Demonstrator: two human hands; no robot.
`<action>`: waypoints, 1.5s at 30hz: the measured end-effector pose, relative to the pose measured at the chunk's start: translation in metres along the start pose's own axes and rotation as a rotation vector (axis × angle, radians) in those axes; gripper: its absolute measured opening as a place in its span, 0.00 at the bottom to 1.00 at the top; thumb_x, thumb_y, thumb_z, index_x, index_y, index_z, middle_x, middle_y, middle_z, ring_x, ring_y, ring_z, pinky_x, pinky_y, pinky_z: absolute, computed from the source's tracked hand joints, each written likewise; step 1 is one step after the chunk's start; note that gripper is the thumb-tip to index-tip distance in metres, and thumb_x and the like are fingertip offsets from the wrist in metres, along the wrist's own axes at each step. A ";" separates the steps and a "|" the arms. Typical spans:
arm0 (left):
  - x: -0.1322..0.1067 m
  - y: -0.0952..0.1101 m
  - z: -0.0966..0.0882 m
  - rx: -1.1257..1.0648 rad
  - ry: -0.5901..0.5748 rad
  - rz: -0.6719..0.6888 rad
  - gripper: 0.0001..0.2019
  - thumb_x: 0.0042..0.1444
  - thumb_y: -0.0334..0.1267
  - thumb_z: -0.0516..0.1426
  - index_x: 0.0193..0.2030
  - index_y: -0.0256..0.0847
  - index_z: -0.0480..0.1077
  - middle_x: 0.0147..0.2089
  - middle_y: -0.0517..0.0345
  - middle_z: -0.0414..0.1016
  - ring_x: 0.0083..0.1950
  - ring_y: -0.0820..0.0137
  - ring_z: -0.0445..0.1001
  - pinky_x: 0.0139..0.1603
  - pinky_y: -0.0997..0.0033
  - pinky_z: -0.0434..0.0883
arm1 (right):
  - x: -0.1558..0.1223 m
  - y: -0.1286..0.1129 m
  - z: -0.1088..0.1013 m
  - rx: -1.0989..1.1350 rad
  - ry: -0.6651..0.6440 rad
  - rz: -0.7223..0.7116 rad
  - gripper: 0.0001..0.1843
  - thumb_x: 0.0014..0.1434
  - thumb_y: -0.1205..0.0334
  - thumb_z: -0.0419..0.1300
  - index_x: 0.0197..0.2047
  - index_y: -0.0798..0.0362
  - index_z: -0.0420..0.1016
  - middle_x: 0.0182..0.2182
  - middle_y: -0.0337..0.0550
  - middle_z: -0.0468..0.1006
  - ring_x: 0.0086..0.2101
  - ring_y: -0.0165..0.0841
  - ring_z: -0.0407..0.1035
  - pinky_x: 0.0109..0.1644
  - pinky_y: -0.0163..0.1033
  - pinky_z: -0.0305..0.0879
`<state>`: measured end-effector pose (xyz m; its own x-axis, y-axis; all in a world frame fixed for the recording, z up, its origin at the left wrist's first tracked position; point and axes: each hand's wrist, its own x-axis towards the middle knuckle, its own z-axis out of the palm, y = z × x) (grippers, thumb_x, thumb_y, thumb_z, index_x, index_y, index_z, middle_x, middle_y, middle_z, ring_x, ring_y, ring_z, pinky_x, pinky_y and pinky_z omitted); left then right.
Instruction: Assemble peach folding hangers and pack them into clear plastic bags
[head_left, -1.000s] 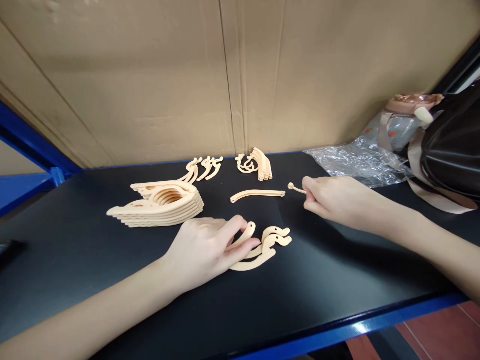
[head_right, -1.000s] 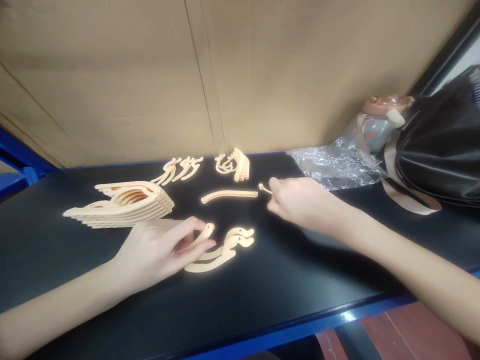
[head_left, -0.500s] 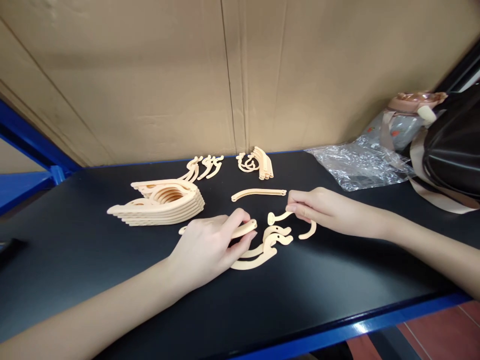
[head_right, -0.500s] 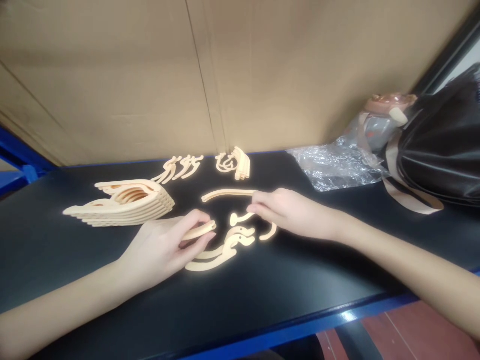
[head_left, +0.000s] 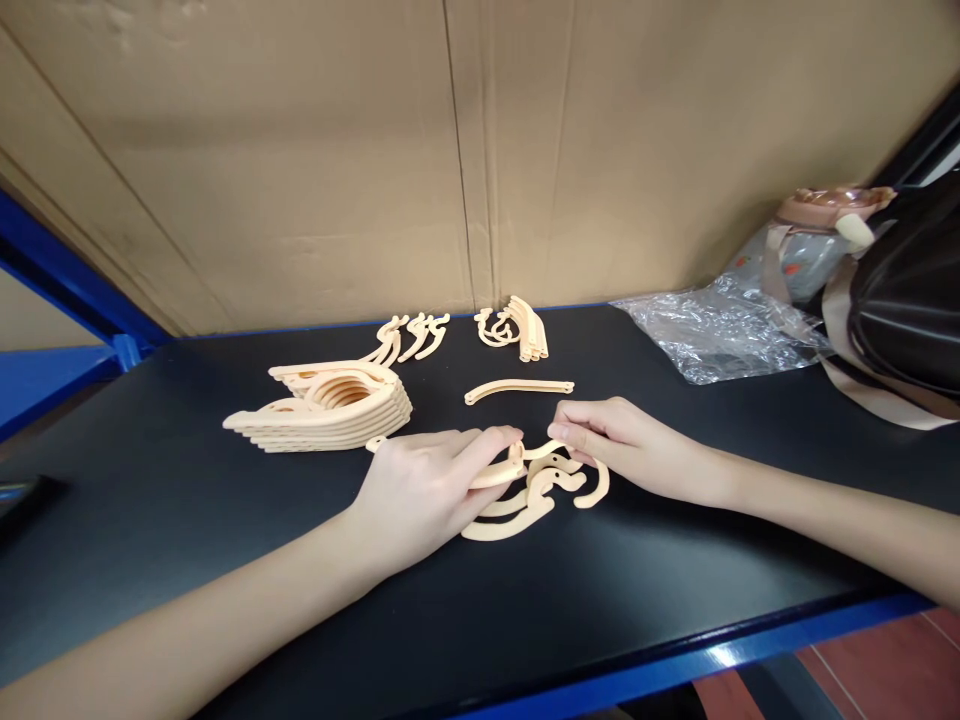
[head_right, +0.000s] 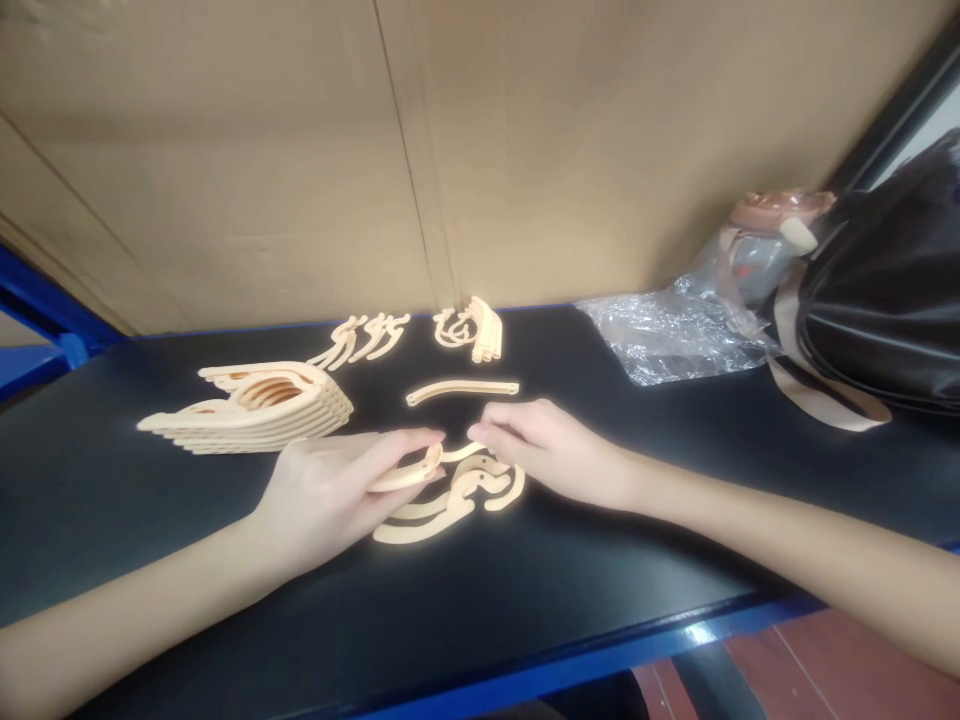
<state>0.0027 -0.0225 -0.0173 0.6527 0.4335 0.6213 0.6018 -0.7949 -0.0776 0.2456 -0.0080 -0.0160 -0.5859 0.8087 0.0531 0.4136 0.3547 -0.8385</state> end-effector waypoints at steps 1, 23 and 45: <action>0.000 0.000 0.000 0.011 0.005 0.002 0.06 0.66 0.35 0.55 0.45 0.40 0.72 0.33 0.66 0.81 0.30 0.76 0.79 0.29 0.77 0.66 | 0.000 0.000 0.000 0.012 -0.007 -0.001 0.21 0.68 0.47 0.51 0.27 0.52 0.59 0.22 0.30 0.58 0.24 0.26 0.54 0.28 0.33 0.51; 0.001 0.002 -0.006 -0.256 -0.020 -0.228 0.14 0.63 0.32 0.54 0.25 0.38 0.63 0.19 0.69 0.56 0.19 0.80 0.55 0.22 0.79 0.53 | -0.004 -0.006 0.006 -0.352 0.175 -0.520 0.19 0.68 0.68 0.51 0.62 0.52 0.65 0.48 0.43 0.77 0.46 0.28 0.70 0.52 0.35 0.65; 0.002 0.001 -0.002 -0.196 -0.155 -0.119 0.14 0.65 0.34 0.48 0.27 0.38 0.63 0.21 0.64 0.61 0.25 0.73 0.60 0.25 0.74 0.53 | 0.010 0.010 -0.001 0.152 0.294 -0.134 0.11 0.55 0.68 0.67 0.30 0.51 0.67 0.28 0.31 0.70 0.30 0.25 0.66 0.37 0.33 0.64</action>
<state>0.0041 -0.0230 -0.0143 0.6546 0.5765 0.4890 0.5878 -0.7949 0.1502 0.2447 0.0044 -0.0230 -0.3929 0.8681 0.3033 0.2256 0.4108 -0.8834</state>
